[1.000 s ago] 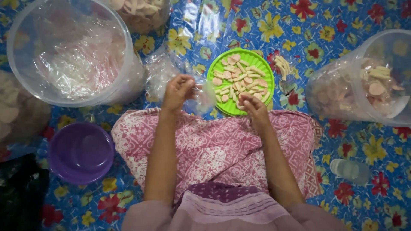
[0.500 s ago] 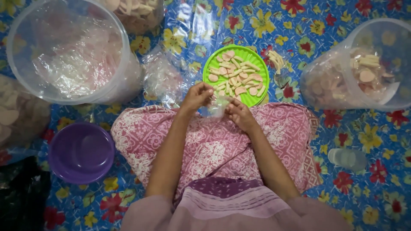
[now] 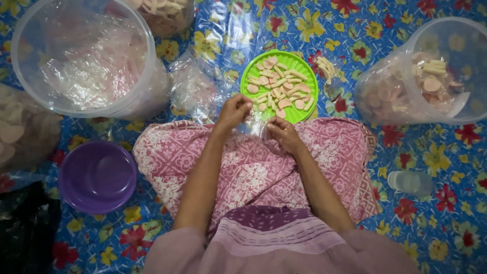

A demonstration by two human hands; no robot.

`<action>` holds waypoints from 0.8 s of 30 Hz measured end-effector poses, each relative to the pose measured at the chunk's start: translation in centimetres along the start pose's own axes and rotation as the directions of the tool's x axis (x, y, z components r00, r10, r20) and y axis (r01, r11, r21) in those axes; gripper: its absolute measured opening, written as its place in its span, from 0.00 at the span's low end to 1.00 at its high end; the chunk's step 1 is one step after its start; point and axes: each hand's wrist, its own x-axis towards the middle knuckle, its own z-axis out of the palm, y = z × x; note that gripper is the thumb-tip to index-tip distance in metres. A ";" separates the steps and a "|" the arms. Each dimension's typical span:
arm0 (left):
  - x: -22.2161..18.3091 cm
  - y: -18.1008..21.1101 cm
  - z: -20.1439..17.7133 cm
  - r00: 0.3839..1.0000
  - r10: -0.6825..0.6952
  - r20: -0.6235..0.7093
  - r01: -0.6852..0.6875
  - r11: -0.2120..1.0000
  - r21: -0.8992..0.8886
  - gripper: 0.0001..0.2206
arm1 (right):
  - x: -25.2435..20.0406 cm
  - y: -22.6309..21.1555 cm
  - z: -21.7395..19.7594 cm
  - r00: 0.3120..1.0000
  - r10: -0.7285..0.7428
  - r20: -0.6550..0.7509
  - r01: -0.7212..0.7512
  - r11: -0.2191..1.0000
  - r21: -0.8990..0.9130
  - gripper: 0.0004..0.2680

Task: Sorting and arranging thin food slices from a bulk container onto a plate and then into packaging bags.

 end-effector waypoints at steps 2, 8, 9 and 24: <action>0.1 0.3 -0.4 0.999 0.011 -0.050 -0.013 0.999 -0.037 0.04 | -0.4 -1.0 1.0 1.000 0.004 -0.011 -0.004 0.999 0.033 0.05; -1.6 4.6 -1.1 0.898 0.114 -0.424 -0.143 0.989 -0.038 0.03 | -0.5 -1.9 1.6 0.999 0.013 -0.046 -0.008 0.993 0.116 0.05; -1.9 5.8 -1.2 0.839 0.163 -0.519 -0.195 0.981 -0.006 0.03 | -0.3 -1.8 1.4 0.999 0.007 -0.050 0.000 0.992 0.129 0.05; -1.8 4.2 -0.7 0.735 0.606 -0.304 -0.391 0.745 0.541 0.10 | -1.5 -4.9 3.3 0.998 -0.037 -0.057 0.056 0.919 0.389 0.03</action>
